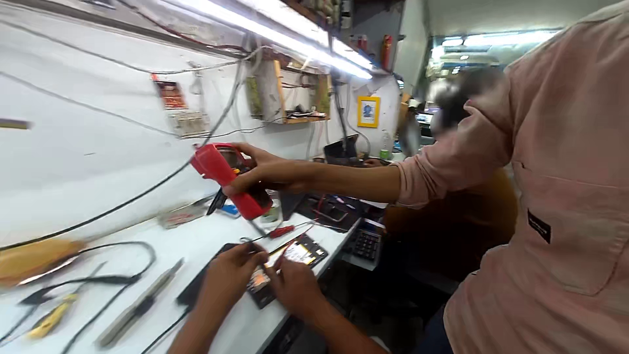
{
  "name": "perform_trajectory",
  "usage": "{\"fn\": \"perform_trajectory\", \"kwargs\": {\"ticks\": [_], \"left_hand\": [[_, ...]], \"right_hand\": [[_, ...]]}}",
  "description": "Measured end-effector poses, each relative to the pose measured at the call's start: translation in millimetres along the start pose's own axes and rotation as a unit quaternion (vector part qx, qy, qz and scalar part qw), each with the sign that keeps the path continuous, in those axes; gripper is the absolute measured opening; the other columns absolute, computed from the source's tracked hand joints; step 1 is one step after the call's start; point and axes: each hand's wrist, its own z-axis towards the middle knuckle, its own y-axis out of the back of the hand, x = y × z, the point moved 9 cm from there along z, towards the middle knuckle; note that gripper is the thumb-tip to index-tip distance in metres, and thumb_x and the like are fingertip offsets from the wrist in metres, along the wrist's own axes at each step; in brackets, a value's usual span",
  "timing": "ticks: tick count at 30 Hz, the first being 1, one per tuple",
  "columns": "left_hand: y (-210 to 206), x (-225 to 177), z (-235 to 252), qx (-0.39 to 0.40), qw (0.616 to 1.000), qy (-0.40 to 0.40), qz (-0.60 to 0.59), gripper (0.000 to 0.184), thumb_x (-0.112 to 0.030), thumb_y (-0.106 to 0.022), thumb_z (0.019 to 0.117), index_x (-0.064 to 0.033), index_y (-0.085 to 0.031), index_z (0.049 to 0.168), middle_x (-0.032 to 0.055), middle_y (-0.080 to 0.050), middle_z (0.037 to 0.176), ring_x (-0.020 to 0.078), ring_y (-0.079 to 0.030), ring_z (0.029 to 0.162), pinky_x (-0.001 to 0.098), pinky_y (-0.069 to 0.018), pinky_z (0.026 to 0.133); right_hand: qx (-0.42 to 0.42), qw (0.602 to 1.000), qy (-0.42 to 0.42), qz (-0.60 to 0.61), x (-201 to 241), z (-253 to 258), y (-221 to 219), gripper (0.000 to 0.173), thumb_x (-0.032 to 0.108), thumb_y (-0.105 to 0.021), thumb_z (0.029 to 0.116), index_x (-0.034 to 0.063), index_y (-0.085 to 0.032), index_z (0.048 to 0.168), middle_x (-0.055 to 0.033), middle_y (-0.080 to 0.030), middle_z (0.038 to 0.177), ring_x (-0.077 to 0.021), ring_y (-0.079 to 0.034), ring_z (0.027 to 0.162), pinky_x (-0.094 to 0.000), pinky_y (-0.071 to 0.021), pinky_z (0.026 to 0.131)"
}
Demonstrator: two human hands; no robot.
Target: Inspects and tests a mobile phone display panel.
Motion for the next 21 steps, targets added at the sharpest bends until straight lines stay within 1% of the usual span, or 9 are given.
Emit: {"fn": "perform_trajectory", "kwargs": {"ticks": [2, 4, 6, 8, 11, 18, 21], "left_hand": [[0, -4, 1, 0.010, 0.999, 0.028, 0.021, 0.013, -0.029, -0.068, 0.0990, -0.0183, -0.075, 0.101, -0.0040, -0.076, 0.086, 0.0129, -0.072, 0.079, 0.0464, -0.0599, 0.078], [0, -10, 1, 0.012, 0.999, 0.039, 0.024, 0.012, -0.028, -0.069, 0.0991, -0.0182, -0.076, 0.100, -0.0037, -0.076, 0.085, 0.0134, -0.072, 0.077, 0.0469, -0.0607, 0.077], [1, -14, 0, 0.009, 0.999, 0.038, 0.019, 0.011, -0.027, -0.070, 0.0988, -0.0175, -0.076, 0.100, -0.0038, -0.076, 0.085, 0.0128, -0.072, 0.076, 0.0463, -0.0602, 0.078], [1, -15, 0, 0.012, 0.999, 0.036, 0.009, 0.012, -0.028, -0.069, 0.0991, -0.0174, -0.075, 0.101, -0.0049, -0.077, 0.088, 0.0105, -0.072, 0.079, 0.0438, -0.0613, 0.081], [-1, -15, 1, 0.013, 0.999, 0.037, -0.013, 0.013, -0.029, -0.069, 0.0992, -0.0173, -0.076, 0.100, -0.0063, -0.077, 0.087, 0.0078, -0.072, 0.078, 0.0393, -0.0613, 0.079], [-2, -17, 1, 0.017, 0.998, 0.057, -0.017, 0.013, -0.030, -0.070, 0.0987, -0.0177, -0.075, 0.100, -0.0072, -0.077, 0.086, 0.0062, -0.071, 0.075, 0.0362, -0.0607, 0.075], [-1, -17, 1, 0.017, 0.998, 0.064, -0.017, 0.014, -0.030, -0.070, 0.0985, -0.0175, -0.075, 0.101, -0.0068, -0.077, 0.086, 0.0066, -0.071, 0.074, 0.0357, -0.0605, 0.074]], "right_hand": [[-0.003, 1.000, -0.003, -0.016, -4, 0, -1, 0.041, 0.040, -0.046, 0.1059, 0.0075, -0.072, 0.103, -0.0066, -0.070, 0.079, -0.0220, -0.070, 0.076, -0.0460, -0.0579, 0.072], [-0.003, 0.999, -0.008, -0.033, -9, 1, -3, 0.045, 0.044, -0.044, 0.1060, 0.0085, -0.072, 0.102, -0.0057, -0.070, 0.079, -0.0216, -0.070, 0.076, -0.0461, -0.0584, 0.073], [-0.003, 0.999, -0.009, -0.045, -11, 1, -4, 0.046, 0.045, -0.045, 0.1054, 0.0089, -0.072, 0.098, -0.0052, -0.068, 0.076, -0.0217, -0.069, 0.075, -0.0467, -0.0581, 0.072], [-0.017, 0.998, 0.005, -0.054, -10, 1, -3, 0.043, 0.044, -0.046, 0.1049, 0.0095, -0.070, 0.095, -0.0041, -0.065, 0.072, -0.0210, -0.067, 0.070, -0.0457, -0.0575, 0.068], [-0.032, 0.998, 0.021, -0.058, -12, 2, -3, 0.041, 0.043, -0.046, 0.1045, 0.0111, -0.069, 0.092, -0.0024, -0.063, 0.069, -0.0194, -0.065, 0.066, -0.0435, -0.0563, 0.063], [-0.039, 0.997, 0.028, -0.058, -13, 2, 0, 0.039, 0.043, -0.048, 0.1044, 0.0118, -0.067, 0.091, -0.0011, -0.060, 0.068, -0.0181, -0.063, 0.064, -0.0417, -0.0554, 0.062], [-0.046, 0.997, 0.030, -0.050, -14, 1, 1, 0.037, 0.042, -0.049, 0.1042, 0.0124, -0.066, 0.090, -0.0004, -0.058, 0.066, -0.0177, -0.062, 0.062, -0.0415, -0.0543, 0.059]]}}
